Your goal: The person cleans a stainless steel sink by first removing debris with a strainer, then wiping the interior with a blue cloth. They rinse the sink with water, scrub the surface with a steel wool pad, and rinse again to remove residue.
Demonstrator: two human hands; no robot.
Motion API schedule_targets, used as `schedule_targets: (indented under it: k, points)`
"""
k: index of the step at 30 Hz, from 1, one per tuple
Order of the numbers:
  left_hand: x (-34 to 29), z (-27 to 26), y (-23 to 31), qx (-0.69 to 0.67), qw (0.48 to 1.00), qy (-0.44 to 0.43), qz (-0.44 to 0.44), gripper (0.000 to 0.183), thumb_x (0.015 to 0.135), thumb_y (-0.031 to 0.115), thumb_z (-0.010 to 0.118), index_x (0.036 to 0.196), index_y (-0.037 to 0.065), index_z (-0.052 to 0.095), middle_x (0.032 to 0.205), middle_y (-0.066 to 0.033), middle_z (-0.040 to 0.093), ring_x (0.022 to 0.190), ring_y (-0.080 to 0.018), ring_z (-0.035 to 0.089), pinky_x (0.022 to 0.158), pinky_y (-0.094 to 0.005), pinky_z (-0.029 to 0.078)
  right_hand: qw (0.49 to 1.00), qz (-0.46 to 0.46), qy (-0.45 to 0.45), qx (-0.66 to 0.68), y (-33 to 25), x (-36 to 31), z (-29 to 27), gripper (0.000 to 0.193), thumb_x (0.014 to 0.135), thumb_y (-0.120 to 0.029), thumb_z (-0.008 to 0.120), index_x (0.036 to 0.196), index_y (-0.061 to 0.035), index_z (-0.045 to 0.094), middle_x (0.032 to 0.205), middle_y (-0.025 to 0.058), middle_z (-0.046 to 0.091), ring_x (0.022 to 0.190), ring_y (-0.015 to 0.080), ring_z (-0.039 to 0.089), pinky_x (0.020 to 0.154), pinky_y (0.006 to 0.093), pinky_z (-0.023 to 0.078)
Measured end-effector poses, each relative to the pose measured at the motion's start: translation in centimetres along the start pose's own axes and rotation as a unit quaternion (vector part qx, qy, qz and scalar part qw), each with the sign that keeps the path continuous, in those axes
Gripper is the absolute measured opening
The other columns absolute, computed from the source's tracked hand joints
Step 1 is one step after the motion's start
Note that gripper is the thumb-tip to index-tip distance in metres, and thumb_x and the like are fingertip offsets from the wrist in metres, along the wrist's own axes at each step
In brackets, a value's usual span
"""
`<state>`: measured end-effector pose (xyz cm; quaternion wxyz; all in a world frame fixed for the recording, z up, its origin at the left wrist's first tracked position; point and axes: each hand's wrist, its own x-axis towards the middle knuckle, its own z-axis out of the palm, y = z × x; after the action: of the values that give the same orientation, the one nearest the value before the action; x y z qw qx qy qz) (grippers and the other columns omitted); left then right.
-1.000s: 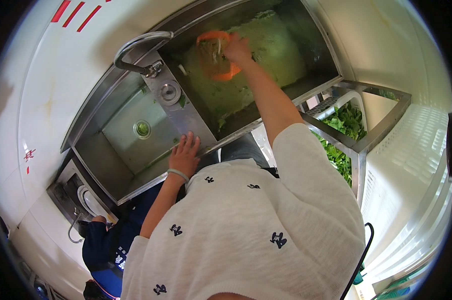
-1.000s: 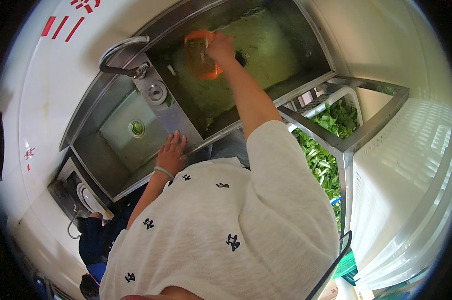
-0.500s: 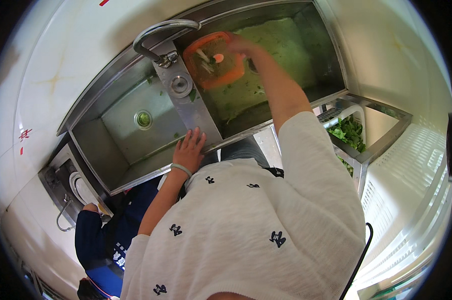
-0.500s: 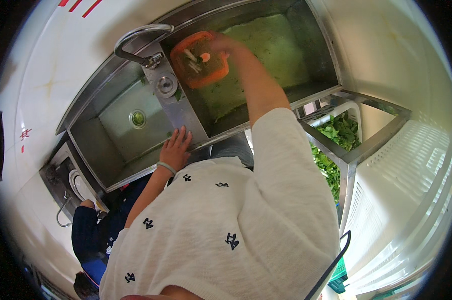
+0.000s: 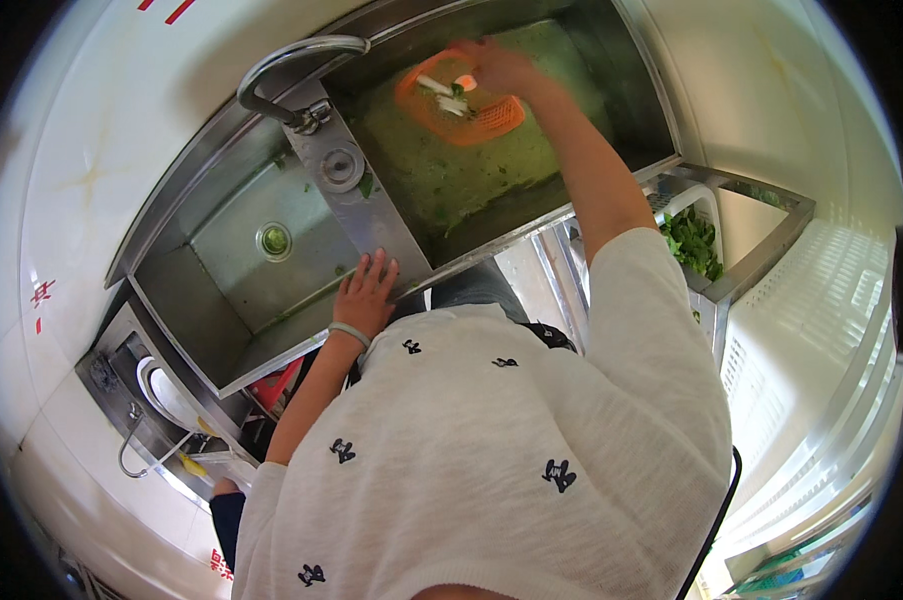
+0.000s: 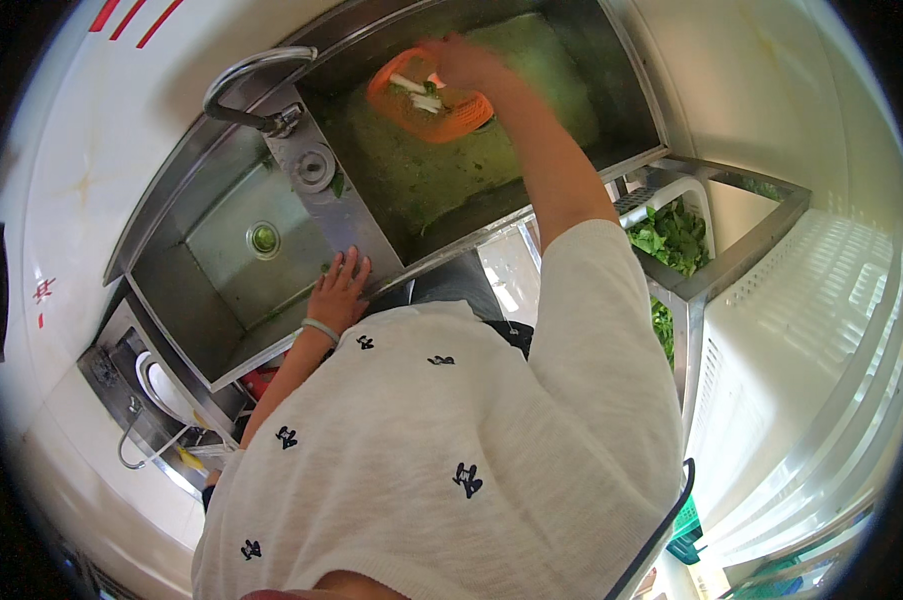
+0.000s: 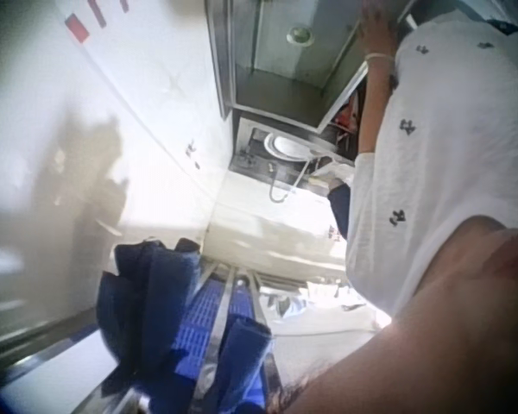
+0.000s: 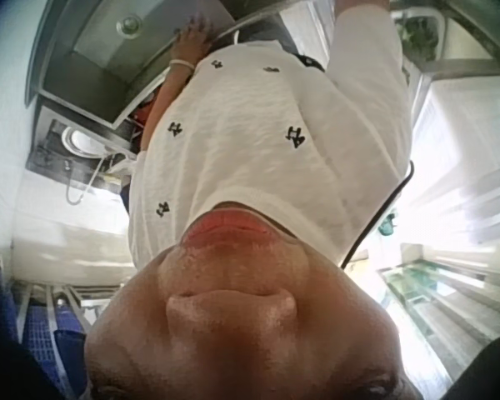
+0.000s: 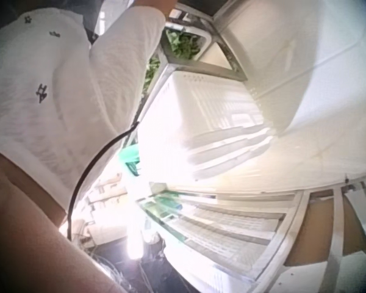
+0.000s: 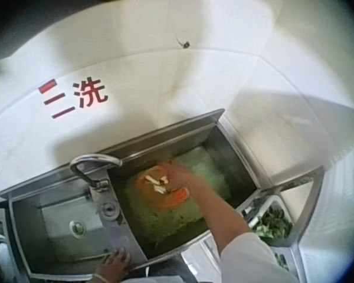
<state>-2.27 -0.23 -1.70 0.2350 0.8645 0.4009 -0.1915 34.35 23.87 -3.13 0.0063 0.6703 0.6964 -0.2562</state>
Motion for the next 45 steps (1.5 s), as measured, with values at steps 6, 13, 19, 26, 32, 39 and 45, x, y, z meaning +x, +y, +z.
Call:
schedule_targets:
  k: [6,13,19,26,32,39,45]
  points:
    - [0.5,-0.2,0.0,0.007,1.000,0.013,0.021,0.084,0.070,0.026,0.073,0.142,0.022,0.030,0.151,-0.0055,0.020,0.137,-0.0276,0.026,0.102,-0.0476,0.038,0.984,-0.130,-0.102,-0.068,-3.2,-0.9,3.4,0.056,0.078,-0.005,0.054,0.127,-0.0288,0.045,0.126,0.0136,0.046,0.103,0.0350,0.058,0.080,0.0460,0.050]
    - [0.6,-0.2,0.0,0.010,1.000,0.007,0.021,0.085,0.070,0.027,0.073,0.142,0.022,0.029,0.152,-0.0044,0.019,0.137,-0.0272,0.025,0.102,-0.0480,0.038,0.951,-0.195,-0.194,-0.138,-5.6,-2.5,7.9,0.056,0.077,-0.004,0.054,0.126,-0.0292,0.047,0.124,0.0099,0.046,0.105,0.0322,0.057,0.082,0.0425,0.050]
    - [0.8,-0.3,0.0,0.011,1.000,-0.001,0.015,0.087,0.070,0.030,0.074,0.143,0.024,0.027,0.152,-0.0032,0.018,0.137,-0.0260,0.024,0.102,-0.0477,0.038,0.908,-0.264,-0.311,-0.095,-5.7,-2.4,10.1,0.054,0.078,-0.012,0.058,0.131,-0.0251,0.050,0.126,0.0076,0.055,0.104,0.0298,0.059,0.080,0.0419,0.050]
    - [0.5,0.4,-0.4,0.016,0.999,0.022,0.029,0.086,0.070,0.029,0.074,0.143,0.023,0.027,0.152,-0.0067,0.018,0.138,-0.0286,0.023,0.099,-0.0474,0.042,0.882,-0.212,-0.419,-0.036,-8.5,-1.2,8.8,0.053,0.077,-0.007,0.051,0.127,-0.0270,0.054,0.124,0.0055,0.057,0.105,0.0232,0.057,0.084,0.0348,0.047]
    - [0.8,0.6,-0.8,0.021,0.999,0.012,0.044,0.087,0.071,0.029,0.073,0.143,0.023,0.026,0.153,-0.0059,0.014,0.138,-0.0284,0.022,0.099,-0.0484,0.041,0.939,-0.115,-0.320,0.045,-2.5,3.0,7.8,0.059,0.075,-0.006,0.051,0.132,-0.0232,0.049,0.120,0.0072,0.058,0.096,0.0233,0.059,0.083,0.0356,0.048]
    - [0.7,-0.3,-1.1,0.061,0.996,-0.027,0.056,0.088,0.072,0.030,0.073,0.144,0.023,0.022,0.153,-0.0058,0.012,0.138,-0.0285,0.022,0.099,-0.0503,0.040,0.882,0.109,-0.238,0.391,0.9,-6.2,1.0,0.075,0.075,-0.018,0.062,0.143,-0.0244,0.030,0.118,0.0087,0.053,0.098,0.0230,0.059,0.074,0.0422,0.054]
    - [0.2,-1.5,-1.6,0.066,0.993,-0.042,0.089,0.079,0.081,0.028,0.064,0.146,0.021,0.019,0.154,-0.0043,0.011,0.140,-0.0268,0.017,0.103,-0.0529,0.033,0.629,0.155,-0.052,0.760,-2.4,-20.3,6.5,0.058,0.086,-0.023,0.063,0.133,-0.0199,0.029,0.113,0.0074,0.057,0.099,0.0229,0.060,0.077,0.0471,0.054]
